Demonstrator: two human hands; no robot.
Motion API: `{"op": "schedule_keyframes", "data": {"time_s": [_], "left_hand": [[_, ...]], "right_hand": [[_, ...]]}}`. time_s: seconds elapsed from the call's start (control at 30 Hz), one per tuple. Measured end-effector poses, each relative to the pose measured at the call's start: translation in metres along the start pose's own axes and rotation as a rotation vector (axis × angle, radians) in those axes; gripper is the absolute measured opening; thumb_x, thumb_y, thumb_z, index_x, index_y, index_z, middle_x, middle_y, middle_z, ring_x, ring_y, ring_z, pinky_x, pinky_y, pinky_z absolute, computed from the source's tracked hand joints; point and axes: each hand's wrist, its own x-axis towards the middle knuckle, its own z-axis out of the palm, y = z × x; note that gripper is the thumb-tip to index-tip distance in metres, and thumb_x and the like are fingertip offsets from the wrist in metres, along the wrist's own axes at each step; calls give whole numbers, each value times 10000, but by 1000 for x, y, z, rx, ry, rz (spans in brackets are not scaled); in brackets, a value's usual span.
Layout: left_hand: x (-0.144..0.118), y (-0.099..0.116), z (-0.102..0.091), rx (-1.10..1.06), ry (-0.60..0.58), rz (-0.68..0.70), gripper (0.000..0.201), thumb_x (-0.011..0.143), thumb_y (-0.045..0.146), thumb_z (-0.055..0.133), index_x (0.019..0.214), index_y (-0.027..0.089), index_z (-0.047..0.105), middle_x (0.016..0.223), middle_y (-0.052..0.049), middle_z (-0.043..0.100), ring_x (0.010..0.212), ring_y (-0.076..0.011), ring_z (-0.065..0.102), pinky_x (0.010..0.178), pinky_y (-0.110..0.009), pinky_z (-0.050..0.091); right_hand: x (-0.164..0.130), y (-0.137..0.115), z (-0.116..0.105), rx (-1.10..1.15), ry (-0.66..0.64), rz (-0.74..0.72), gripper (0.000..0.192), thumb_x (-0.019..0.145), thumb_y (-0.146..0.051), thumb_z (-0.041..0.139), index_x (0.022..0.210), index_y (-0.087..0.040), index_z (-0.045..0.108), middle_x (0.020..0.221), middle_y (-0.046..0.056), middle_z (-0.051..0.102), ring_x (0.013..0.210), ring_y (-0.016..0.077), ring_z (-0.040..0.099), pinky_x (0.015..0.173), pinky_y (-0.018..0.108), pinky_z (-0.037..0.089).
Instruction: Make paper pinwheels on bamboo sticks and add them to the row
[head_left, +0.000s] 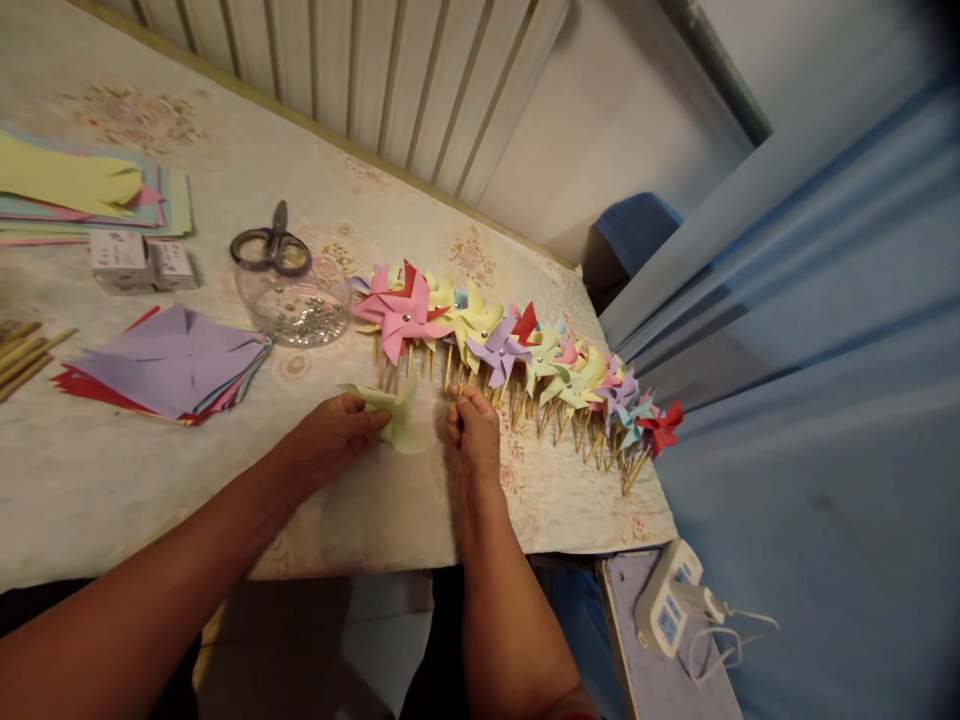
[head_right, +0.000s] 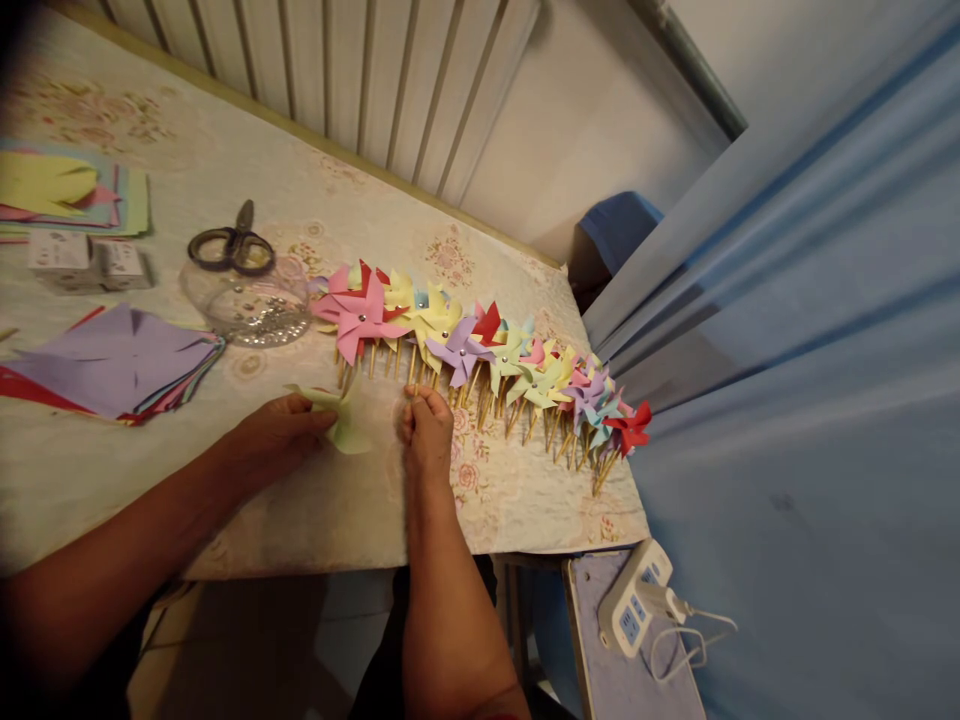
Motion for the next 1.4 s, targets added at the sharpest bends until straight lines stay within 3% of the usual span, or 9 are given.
{"op": "schedule_keyframes", "data": {"time_s": [0.3,0.5,0.7,1.0,1.2,1.4], "left_hand": [[-1,0,0,-4,-3,-2,206,586,250,858,768,197,780,788,-49,767,745,-205,692,743,-298,552],[-2,2,1,-10,4,-9,186,585,238,853,749,192,778,764,-54,761,762,-223,699,765,-314,548],[-2,1,2,-4,23,-3,183,579,234,851,742,208,772,773,-52,761,769,-230,693,745,-323,552],[-2,1,0,-9,-3,-10,257,565,274,876,786,181,784,787,-50,764,742,-198,686,763,-301,546],[-2,0,0,-12,12,-10,244,561,256,874,774,185,780,756,-50,753,756,-217,691,749,-306,541],[-2,1,1,-1,-1,-6,234,563,271,866,763,185,779,802,-64,767,770,-223,697,775,-320,547]], "right_hand": [[0,2,-1,-4,-10,-9,235,748,-414,658,771,-214,537,443,-140,336,355,35,208,382,195,108],[0,2,-1,-19,-16,-4,218,719,-371,657,840,-201,593,456,-130,382,372,38,223,392,192,117],[-1,2,-1,0,-11,-10,193,728,-384,641,759,-212,557,432,-133,343,364,39,194,386,199,104],[0,4,-2,9,-26,-11,196,697,-320,648,842,-197,598,458,-121,404,378,39,224,401,192,124],[-1,4,-1,-15,-4,-21,180,730,-373,628,786,-211,572,444,-127,370,367,43,214,386,197,121],[0,5,0,2,-10,9,199,711,-314,631,870,-198,605,467,-122,403,375,38,238,398,189,126]]}}
